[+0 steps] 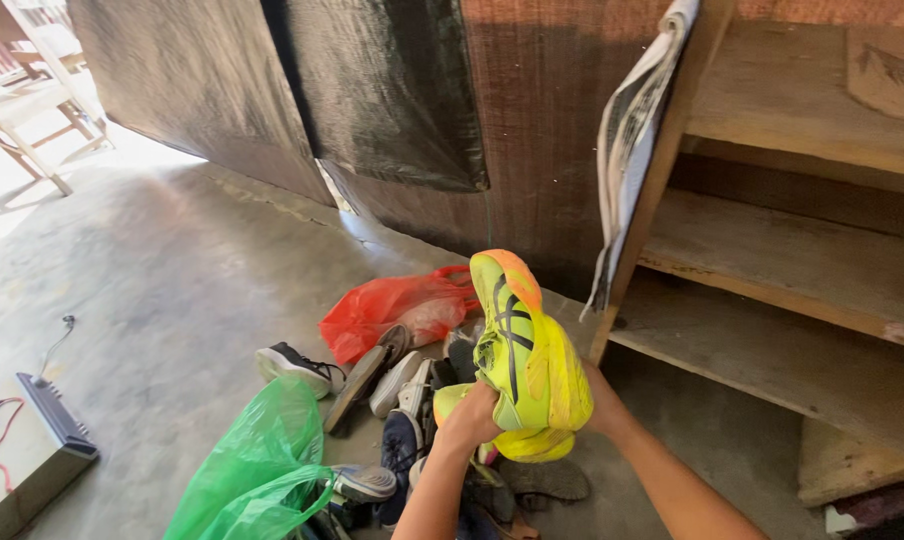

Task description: The person picks up pairs of shoes from a pile on the floor and places them onto a wooden shoe rack. The person handles several pairs of sneakers and sandals, arranging them on the shelves.

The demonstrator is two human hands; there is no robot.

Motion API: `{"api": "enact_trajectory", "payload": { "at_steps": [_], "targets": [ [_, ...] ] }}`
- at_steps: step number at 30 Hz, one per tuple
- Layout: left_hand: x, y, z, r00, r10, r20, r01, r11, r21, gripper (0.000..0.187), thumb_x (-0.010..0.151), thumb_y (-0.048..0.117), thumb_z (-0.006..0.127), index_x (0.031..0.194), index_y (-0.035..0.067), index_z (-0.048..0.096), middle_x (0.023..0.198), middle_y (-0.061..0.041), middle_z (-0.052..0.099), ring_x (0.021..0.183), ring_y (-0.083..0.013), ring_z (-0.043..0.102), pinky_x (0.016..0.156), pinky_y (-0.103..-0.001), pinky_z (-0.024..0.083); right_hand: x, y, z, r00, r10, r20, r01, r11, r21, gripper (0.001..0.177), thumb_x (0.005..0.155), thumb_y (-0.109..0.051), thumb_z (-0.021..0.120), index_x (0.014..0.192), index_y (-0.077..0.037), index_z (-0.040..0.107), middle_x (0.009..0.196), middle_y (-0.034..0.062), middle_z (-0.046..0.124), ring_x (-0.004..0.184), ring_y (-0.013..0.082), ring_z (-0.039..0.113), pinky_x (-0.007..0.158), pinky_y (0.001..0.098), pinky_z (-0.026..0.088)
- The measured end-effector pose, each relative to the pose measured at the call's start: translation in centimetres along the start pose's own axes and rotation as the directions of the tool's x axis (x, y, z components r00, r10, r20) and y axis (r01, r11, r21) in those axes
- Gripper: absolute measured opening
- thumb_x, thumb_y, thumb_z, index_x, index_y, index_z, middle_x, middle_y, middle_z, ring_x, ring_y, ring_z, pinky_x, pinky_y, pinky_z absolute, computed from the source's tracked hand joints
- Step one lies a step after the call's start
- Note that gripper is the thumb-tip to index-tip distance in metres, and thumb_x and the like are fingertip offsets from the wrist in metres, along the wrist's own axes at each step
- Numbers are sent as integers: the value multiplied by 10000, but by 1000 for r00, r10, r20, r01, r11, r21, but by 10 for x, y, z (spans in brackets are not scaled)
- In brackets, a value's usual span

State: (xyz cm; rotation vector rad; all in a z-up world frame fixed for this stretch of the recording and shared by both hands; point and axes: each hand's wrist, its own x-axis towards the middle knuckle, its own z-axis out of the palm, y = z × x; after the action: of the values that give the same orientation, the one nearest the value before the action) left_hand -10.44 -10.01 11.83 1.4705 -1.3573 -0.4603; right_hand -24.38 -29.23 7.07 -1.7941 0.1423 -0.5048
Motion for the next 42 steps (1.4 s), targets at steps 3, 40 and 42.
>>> {"api": "enact_trajectory", "payload": {
  "at_steps": [3,40,42],
  "targets": [
    [17,25,18,999,6,34,-5,999,-50,514,924,249,676,1388,46,593,1453,-188,600,1383,-382,513,1132,-421,407,-15,21,-56,949,316,8,-316,948,32,481,831,-178,815,1257,14,702,1163,146,787,1025,212,727,883,364,585],
    [181,49,205,958,-9,286,-100,925,365,785,604,565,877,1154,23,738,1150,-164,695,990,-361,709,893,-425,560,-145,118,-287,643,677,-358,97,392,915,456,1031,-402,505,1405,-143,538,1414,69,583,1315,298,518,1108,512,383],
    [183,63,199,965,27,262,-108,949,298,788,610,572,870,1162,26,733,1146,-149,695,996,-349,711,890,-415,567,-137,116,-286,641,671,-371,142,372,917,455,1046,-431,486,1392,-140,542,1411,68,584,1308,296,527,1096,509,394]
  ]
}}
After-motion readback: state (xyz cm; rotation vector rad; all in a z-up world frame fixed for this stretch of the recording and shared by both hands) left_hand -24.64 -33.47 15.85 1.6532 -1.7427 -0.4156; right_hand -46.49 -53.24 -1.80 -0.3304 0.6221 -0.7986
